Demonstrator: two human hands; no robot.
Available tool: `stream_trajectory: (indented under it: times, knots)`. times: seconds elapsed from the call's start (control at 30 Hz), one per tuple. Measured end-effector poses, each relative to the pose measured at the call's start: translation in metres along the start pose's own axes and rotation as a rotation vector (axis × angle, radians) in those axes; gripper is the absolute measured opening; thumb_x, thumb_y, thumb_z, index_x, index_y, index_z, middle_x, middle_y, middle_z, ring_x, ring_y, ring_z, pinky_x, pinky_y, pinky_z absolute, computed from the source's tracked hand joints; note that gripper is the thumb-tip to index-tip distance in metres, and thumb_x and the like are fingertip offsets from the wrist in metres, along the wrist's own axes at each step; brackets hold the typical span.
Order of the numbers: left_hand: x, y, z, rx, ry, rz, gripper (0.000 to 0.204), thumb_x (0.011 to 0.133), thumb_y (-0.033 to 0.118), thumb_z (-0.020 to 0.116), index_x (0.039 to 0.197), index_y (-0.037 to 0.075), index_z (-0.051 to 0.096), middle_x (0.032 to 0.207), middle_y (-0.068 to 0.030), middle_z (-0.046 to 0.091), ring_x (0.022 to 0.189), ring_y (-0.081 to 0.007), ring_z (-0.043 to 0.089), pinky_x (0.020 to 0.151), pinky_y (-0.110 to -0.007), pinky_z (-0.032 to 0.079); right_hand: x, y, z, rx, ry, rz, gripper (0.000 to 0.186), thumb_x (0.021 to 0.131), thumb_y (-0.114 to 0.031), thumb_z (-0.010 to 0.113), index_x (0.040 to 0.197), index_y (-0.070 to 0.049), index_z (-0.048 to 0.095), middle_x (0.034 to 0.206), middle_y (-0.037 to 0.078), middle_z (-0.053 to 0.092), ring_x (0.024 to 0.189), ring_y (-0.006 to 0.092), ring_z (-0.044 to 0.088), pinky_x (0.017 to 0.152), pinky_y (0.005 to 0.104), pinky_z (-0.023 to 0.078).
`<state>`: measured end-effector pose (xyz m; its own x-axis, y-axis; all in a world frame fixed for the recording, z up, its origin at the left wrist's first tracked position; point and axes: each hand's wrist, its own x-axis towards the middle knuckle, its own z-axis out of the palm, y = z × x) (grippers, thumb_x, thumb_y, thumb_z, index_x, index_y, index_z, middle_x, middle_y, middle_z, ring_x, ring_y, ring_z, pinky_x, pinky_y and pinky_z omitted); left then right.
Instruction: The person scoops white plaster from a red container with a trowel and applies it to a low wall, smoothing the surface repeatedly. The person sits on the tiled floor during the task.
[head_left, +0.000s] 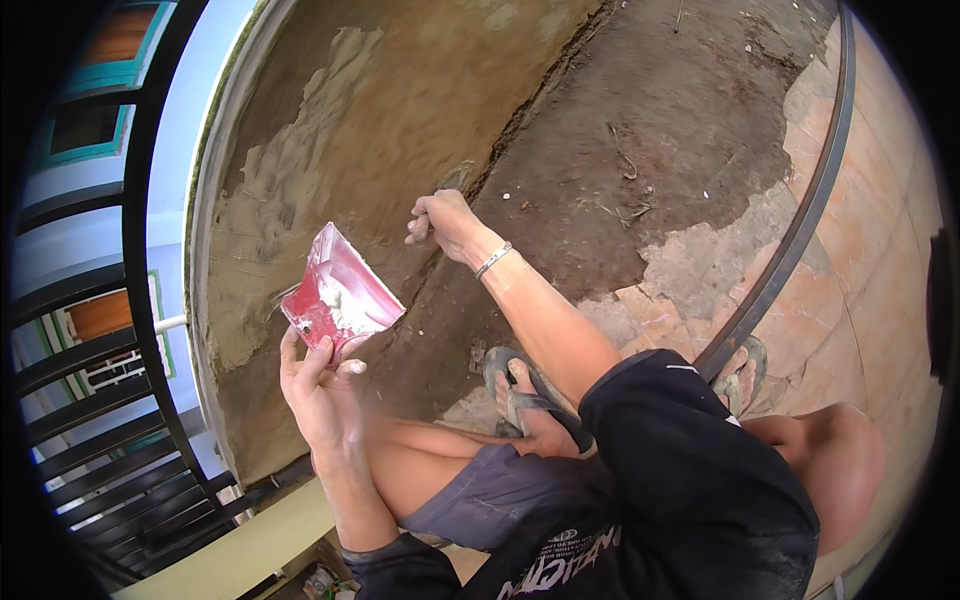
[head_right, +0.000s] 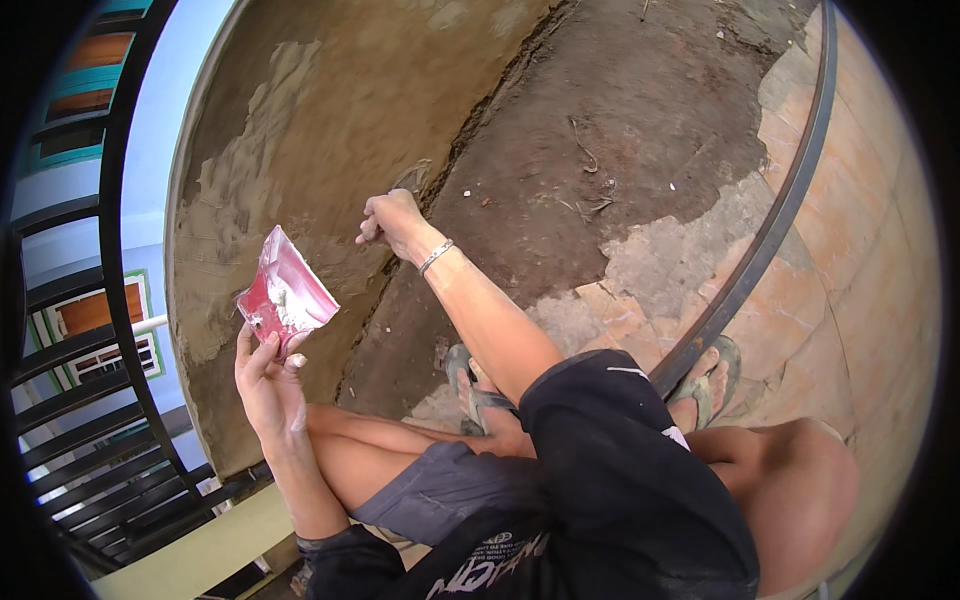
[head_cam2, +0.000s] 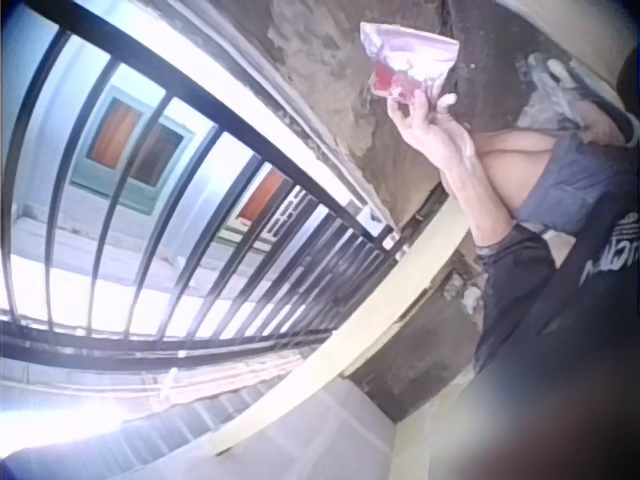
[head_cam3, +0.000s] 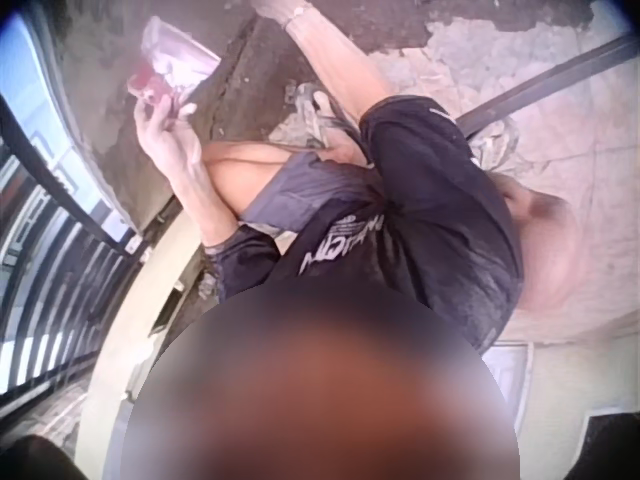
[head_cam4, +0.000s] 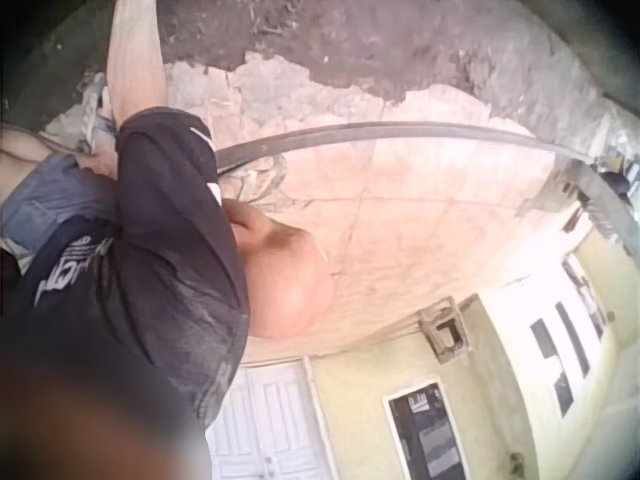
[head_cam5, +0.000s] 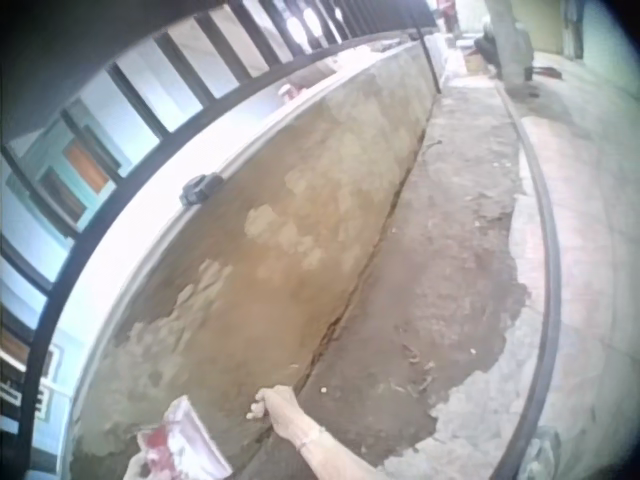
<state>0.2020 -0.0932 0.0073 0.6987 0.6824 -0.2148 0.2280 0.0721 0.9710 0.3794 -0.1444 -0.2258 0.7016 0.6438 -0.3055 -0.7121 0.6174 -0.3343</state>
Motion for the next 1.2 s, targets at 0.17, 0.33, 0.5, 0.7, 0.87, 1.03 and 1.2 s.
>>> stream_trajectory:
  times: [0.17, 0.33, 0.5, 0.7, 0.87, 1.03, 1.2]
  knots:
    - [0.008, -0.003, -0.004, 0.004, 0.014, 0.002, 0.048, 0.095, -0.001, 0.054, 0.142, -0.005, 0.045, 0.123, -0.0166, 0.067, 0.096, -0.0263, 0.074, 0.060, -0.029, 0.056, -0.034, -0.015, -0.016, -0.129, 0.295, 0.182, 0.016, 0.095, 0.002, 0.049, 0.110, 0.000, 0.050, 0.072, 0.004, 0.050, 0.063, 0.0129, 0.055, 0.047, 0.0303, 0.049]
    - [0.000, -0.002, -0.005, 0.024, 0.015, 0.003, 0.048, 0.095, -0.002, 0.054, 0.142, -0.005, 0.045, 0.123, -0.0164, 0.068, 0.097, -0.0261, 0.074, 0.061, -0.029, 0.055, -0.023, 0.000, -0.030, -0.149, 0.253, -0.201, 0.044, 0.098, -0.002, 0.048, 0.140, 0.006, 0.042, 0.072, 0.002, 0.050, 0.054, 0.0125, 0.049, 0.048, 0.0284, 0.044]
    - [-0.003, 0.001, -0.004, -0.003, -0.030, 0.011, 0.047, 0.096, -0.002, 0.054, 0.142, -0.004, 0.045, 0.121, -0.0157, 0.069, 0.098, -0.0260, 0.074, 0.063, -0.029, 0.055, -0.017, 0.064, -0.039, -0.644, 0.064, 0.062, 0.060, 0.102, -0.007, 0.046, 0.157, 0.006, 0.027, 0.071, 0.001, 0.051, 0.055, 0.0132, 0.054, 0.049, 0.0310, 0.046]
    - [-0.007, -0.002, -0.011, 0.008, -0.027, 0.026, 0.048, 0.096, -0.002, 0.055, 0.143, -0.004, 0.044, 0.120, -0.0151, 0.069, 0.097, -0.0262, 0.074, 0.063, -0.029, 0.055, 0.009, 0.069, -0.055, -0.746, 0.401, -0.313, 0.062, 0.096, -0.005, 0.045, 0.154, 0.012, 0.031, 0.076, 0.012, 0.057, 0.067, 0.0218, 0.061, 0.060, 0.0374, 0.050]
    - [0.001, 0.008, -0.011, 0.056, -0.065, -0.006, 0.048, 0.096, -0.002, 0.054, 0.143, -0.005, 0.043, 0.120, -0.0172, 0.069, 0.094, -0.0259, 0.075, 0.060, -0.028, 0.058, -0.041, 0.033, -0.046, -0.643, -0.009, 0.141, 0.060, 0.096, -0.009, 0.048, 0.152, 0.011, 0.039, 0.079, 0.017, 0.068, 0.073, 0.0262, 0.068, 0.063, 0.0397, 0.054]
    - [0.037, 0.035, -0.036, 0.214, -0.174, -0.126, 0.049, 0.094, -0.006, 0.054, 0.140, -0.011, 0.038, 0.110, -0.0248, 0.071, 0.084, -0.0293, 0.077, 0.057, -0.029, 0.064, -0.107, -0.066, -0.059, -1.220, -0.029, -0.344, 0.048, 0.104, -0.020, 0.057, 0.149, -0.005, 0.051, 0.089, 0.003, 0.073, 0.073, 0.0100, 0.057, 0.071, 0.0287, 0.050]
    - [0.066, -0.026, -0.032, 0.149, -0.307, -0.228, 0.051, 0.094, -0.008, 0.052, 0.142, -0.009, 0.034, 0.104, -0.0253, 0.070, 0.079, -0.0291, 0.077, 0.057, -0.029, 0.063, -0.149, -0.140, -0.029, -1.781, -0.276, -0.711, 0.039, 0.096, -0.008, 0.062, 0.134, -0.014, 0.068, 0.110, 0.014, 0.074, 0.100, 0.0318, 0.071, 0.086, 0.0397, 0.056]
